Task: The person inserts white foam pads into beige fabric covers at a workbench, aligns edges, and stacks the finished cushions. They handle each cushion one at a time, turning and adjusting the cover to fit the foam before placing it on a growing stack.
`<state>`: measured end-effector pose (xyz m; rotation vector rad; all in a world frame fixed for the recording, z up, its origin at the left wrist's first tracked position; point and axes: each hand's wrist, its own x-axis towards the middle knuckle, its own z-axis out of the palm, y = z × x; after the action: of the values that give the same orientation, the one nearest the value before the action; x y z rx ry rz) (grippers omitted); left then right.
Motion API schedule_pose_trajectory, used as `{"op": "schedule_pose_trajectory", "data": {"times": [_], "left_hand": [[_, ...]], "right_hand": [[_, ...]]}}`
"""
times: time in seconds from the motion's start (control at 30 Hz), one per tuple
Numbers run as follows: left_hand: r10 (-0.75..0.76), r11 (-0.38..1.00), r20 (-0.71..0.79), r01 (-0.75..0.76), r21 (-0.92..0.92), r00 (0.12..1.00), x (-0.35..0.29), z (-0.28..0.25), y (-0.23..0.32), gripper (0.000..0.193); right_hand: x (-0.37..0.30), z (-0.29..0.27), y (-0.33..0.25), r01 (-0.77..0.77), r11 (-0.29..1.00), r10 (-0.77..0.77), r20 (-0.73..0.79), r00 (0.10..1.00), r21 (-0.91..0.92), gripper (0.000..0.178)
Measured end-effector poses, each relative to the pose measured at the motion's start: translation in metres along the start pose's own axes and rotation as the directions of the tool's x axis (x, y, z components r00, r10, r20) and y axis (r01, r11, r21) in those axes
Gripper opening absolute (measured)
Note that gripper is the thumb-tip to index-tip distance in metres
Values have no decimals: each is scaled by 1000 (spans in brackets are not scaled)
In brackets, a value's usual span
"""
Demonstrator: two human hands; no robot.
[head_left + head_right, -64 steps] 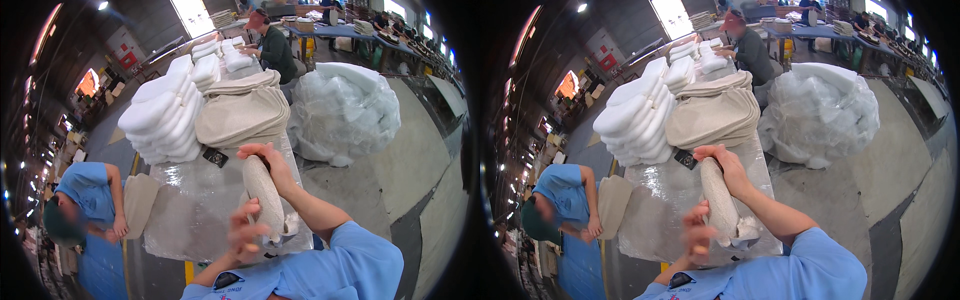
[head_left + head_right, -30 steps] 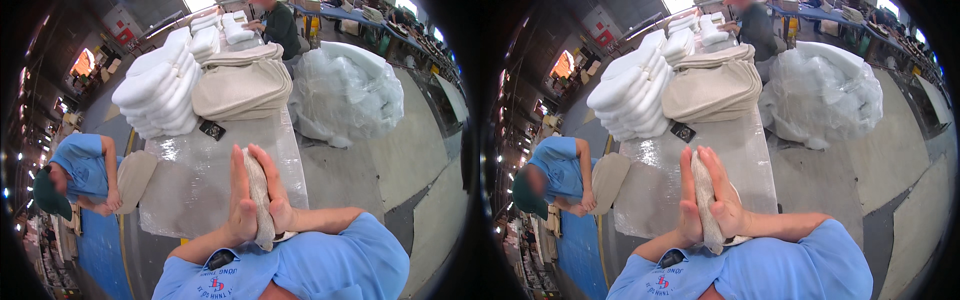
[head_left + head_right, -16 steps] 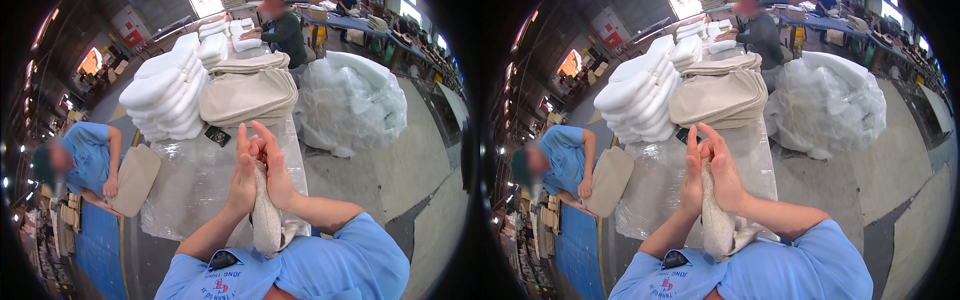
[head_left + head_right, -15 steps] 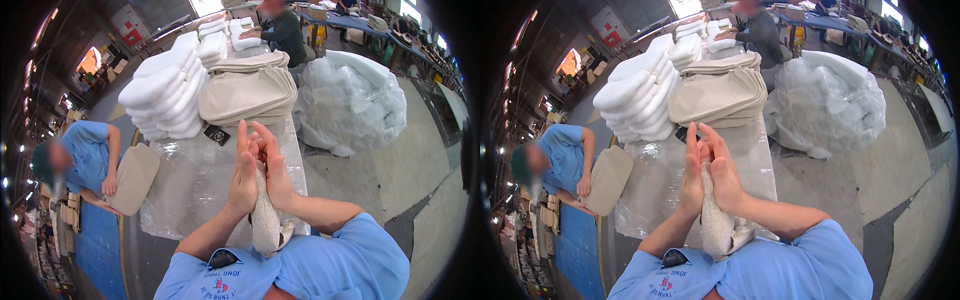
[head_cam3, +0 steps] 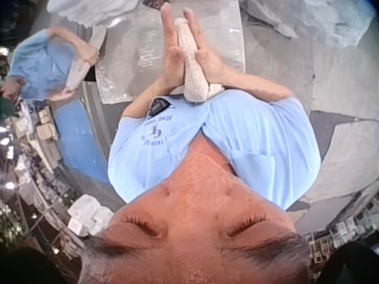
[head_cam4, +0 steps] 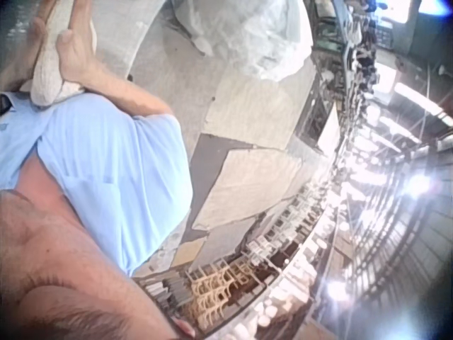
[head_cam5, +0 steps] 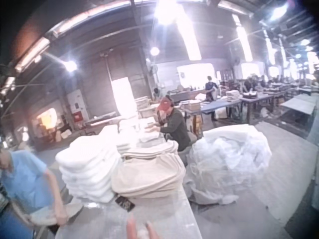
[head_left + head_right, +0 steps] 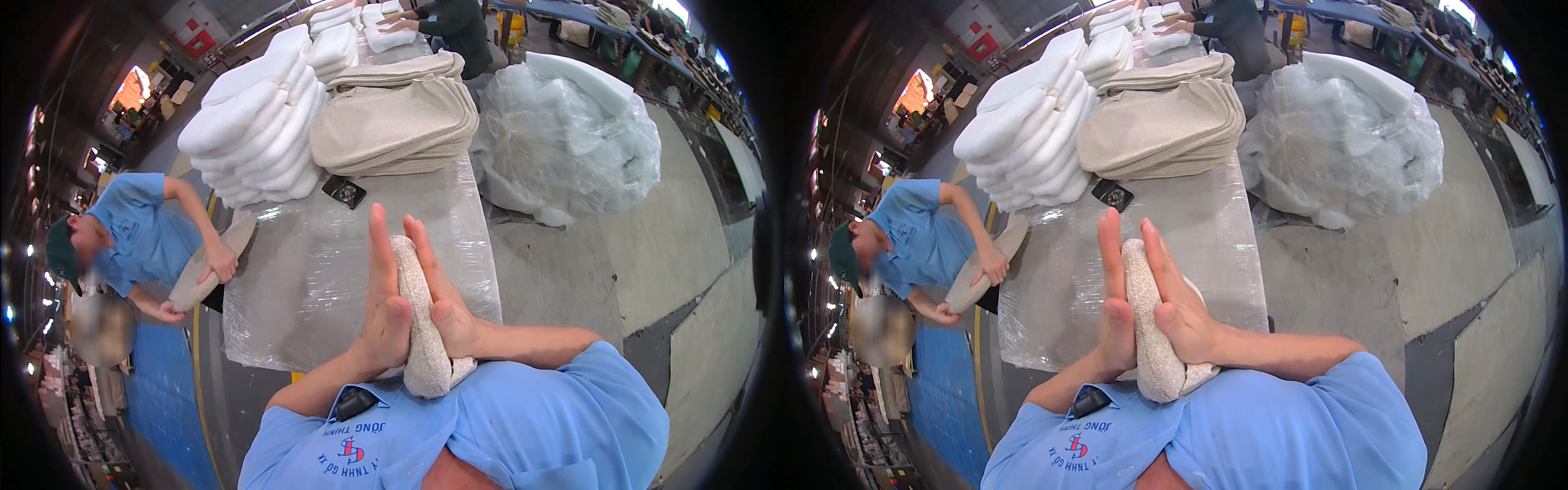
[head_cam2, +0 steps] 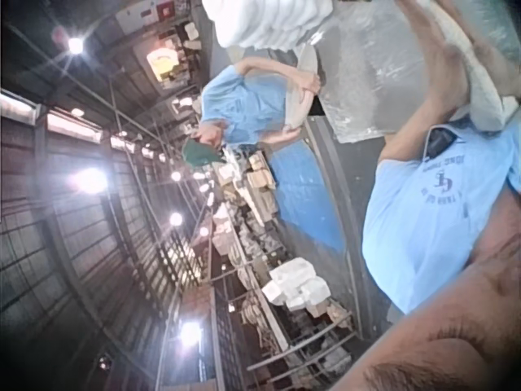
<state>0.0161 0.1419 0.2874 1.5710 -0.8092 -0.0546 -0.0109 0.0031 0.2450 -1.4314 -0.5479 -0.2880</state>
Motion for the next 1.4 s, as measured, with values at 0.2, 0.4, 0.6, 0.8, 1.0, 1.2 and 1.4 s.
{"op": "schedule_pose_trajectory", "data": {"times": [0.2, 0.4, 0.6, 0.8, 1.0, 1.2, 1.4], "left_hand": [[130, 980, 34, -134, 151, 991, -13, -7, -18, 107], [194, 952, -63, -173, 251, 979, 26, -4, -35, 87], [-310, 909, -140, 250, -332, 940, 99, -1, -27, 71], [-40, 963, -57, 54, 264, 998, 78, 1, -40, 75], [-83, 924, -192, 4, -382, 978, 66, 27, -83, 78], [-656, 519, 62, 508, -688, 753, 149, 21, -170, 67], [-796, 546, -46, 682, -486, 604, 130, 53, -257, 59]], "right_hand": [[21, -14, -28, -217, 974, 216, 33, 976, 56, 109], [48, -13, -7, -119, 982, 143, -165, 976, 144, 86], [112, -46, 28, -213, 876, 377, -337, 863, 433, 59], [85, -54, 28, 116, 993, -109, -343, 933, 0, 51], [97, -59, 61, 65, 996, -34, -430, 902, 58, 51], [136, -123, 192, -277, 645, 697, -401, 594, 712, 34], [42, -149, 293, -415, 804, 593, -633, 498, 426, 46]]}}
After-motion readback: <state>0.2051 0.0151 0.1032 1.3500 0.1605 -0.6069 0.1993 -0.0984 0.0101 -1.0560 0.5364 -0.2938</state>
